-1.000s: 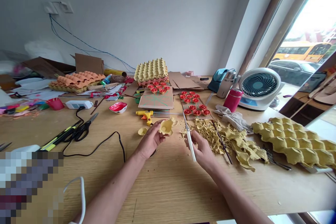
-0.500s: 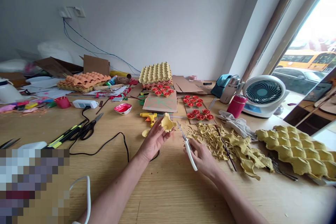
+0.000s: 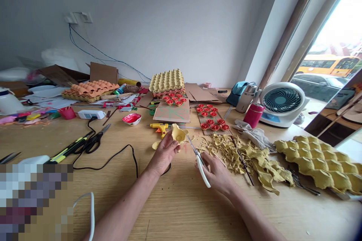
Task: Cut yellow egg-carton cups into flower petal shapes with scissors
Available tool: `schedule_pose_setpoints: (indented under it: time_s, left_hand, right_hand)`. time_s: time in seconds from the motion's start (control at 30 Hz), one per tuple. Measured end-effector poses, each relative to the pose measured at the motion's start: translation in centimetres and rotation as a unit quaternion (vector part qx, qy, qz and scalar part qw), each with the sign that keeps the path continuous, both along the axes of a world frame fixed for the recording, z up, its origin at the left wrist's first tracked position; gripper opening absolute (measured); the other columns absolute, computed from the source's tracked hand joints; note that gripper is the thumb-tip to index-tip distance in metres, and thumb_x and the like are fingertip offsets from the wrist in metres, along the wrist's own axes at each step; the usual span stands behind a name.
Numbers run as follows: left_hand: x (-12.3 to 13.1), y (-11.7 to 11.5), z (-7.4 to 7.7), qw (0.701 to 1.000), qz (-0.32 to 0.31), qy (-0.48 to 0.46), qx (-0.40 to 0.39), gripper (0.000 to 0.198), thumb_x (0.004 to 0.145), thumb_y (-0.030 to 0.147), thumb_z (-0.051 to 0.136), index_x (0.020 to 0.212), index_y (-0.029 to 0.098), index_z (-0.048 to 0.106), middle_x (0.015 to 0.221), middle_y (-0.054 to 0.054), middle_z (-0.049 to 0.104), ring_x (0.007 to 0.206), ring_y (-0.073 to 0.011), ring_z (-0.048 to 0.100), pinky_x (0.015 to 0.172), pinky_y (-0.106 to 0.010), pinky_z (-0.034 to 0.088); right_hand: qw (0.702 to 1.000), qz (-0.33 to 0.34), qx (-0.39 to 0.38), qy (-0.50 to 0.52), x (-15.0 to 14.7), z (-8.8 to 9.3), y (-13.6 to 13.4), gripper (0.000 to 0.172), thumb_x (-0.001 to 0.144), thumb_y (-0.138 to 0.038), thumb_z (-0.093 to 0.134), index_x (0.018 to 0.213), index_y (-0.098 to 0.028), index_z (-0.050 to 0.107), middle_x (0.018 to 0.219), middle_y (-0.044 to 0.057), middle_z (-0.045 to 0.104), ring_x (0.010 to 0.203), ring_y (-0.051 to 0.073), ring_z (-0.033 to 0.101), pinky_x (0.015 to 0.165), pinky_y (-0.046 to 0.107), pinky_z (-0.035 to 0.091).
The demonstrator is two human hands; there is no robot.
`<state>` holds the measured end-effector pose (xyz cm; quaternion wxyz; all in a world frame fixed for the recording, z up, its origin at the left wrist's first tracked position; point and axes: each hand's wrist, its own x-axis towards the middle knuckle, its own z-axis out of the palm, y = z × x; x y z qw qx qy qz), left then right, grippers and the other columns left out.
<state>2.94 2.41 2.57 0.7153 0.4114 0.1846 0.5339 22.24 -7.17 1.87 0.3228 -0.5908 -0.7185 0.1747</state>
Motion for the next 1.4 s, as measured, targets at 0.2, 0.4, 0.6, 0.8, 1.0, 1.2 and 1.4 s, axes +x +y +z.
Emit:
schedule_pose_setpoints:
  time_s: [0.2, 0.4, 0.6, 0.8, 1.0, 1.2, 1.4]
  left_hand:
    - [0.6, -0.7, 0.1, 0.991, 0.007, 0.089, 0.096, 0.043, 0.073, 0.019, 0.081, 0.11, 0.024, 0.061, 0.115, -0.002, 0.065, 0.108, -0.0161, 0.06, 0.092, -0.025, 0.047]
    - [0.8, -0.9, -0.1, 0.983, -0.035, 0.107, 0.144, 0.039, 0.073, 0.017, 0.08, 0.1, 0.022, 0.052, 0.11, -0.003, 0.067, 0.105, -0.0177, 0.063, 0.093, -0.03, 0.048]
    - [0.8, -0.8, 0.2, 0.982, -0.04, 0.104, 0.151, 0.04, 0.07, 0.016, 0.082, 0.093, 0.022, 0.05, 0.103, -0.002, 0.067, 0.1, -0.0173, 0.064, 0.089, -0.029, 0.051]
    - [0.7, -1.0, 0.7, 0.985, -0.033, 0.11, 0.126, 0.039, 0.069, 0.017, 0.083, 0.092, 0.021, 0.052, 0.1, -0.002, 0.067, 0.095, -0.0164, 0.064, 0.087, -0.028, 0.051]
    - [0.6, -1.2, 0.9, 0.987, -0.025, 0.113, 0.113, 0.038, 0.068, 0.018, 0.084, 0.097, 0.02, 0.06, 0.103, -0.002, 0.066, 0.096, -0.0159, 0.062, 0.087, -0.027, 0.049]
    - [0.2, -1.3, 1.3, 0.986, -0.026, 0.117, 0.12, 0.041, 0.075, 0.027, 0.08, 0.11, 0.021, 0.06, 0.113, -0.006, 0.064, 0.095, -0.0176, 0.061, 0.08, -0.028, 0.051]
    - [0.2, -1.0, 0.9, 0.977, -0.052, 0.137, 0.155, 0.032, 0.075, 0.023, 0.08, 0.099, 0.02, 0.059, 0.102, -0.004, 0.064, 0.091, -0.0151, 0.061, 0.081, -0.027, 0.05]
  right_hand:
    - [1.0, -0.001, 0.009, -0.011, 0.0, 0.0, -0.1, 0.027, 0.096, -0.04, 0.045, 0.077, -0.021, 0.045, 0.071, -0.003, 0.05, 0.066, 0.014, 0.046, 0.066, 0.028, 0.033]
    - [1.0, -0.009, 0.01, -0.014, 0.1, 0.1, -0.1, 0.023, 0.095, -0.04, 0.047, 0.08, -0.022, 0.043, 0.077, -0.001, 0.055, 0.071, 0.016, 0.049, 0.068, 0.029, 0.034]
    - [0.999, -0.009, 0.02, -0.037, 0.3, 0.0, -0.1, 0.022, 0.093, -0.037, 0.05, 0.08, -0.021, 0.043, 0.075, -0.002, 0.054, 0.069, 0.016, 0.049, 0.075, 0.032, 0.035]
    - [0.999, -0.006, 0.04, -0.027, 0.2, 0.0, -0.1, 0.026, 0.094, -0.035, 0.048, 0.074, -0.022, 0.039, 0.067, -0.004, 0.05, 0.062, 0.013, 0.044, 0.07, 0.03, 0.034]
    - [0.999, -0.012, 0.047, -0.025, 0.3, 0.0, -0.1, 0.029, 0.094, -0.036, 0.048, 0.071, -0.023, 0.037, 0.066, -0.003, 0.048, 0.064, 0.015, 0.044, 0.064, 0.029, 0.033]
    - [0.999, -0.022, 0.047, -0.013, 0.3, -0.1, -0.1, 0.033, 0.093, -0.037, 0.051, 0.068, -0.023, 0.034, 0.064, -0.003, 0.047, 0.062, 0.015, 0.041, 0.06, 0.028, 0.03]
    - [0.999, -0.015, 0.028, -0.031, 0.2, -0.1, -0.1, 0.023, 0.095, -0.036, 0.046, 0.077, -0.023, 0.04, 0.069, -0.002, 0.052, 0.064, 0.016, 0.047, 0.064, 0.029, 0.034]
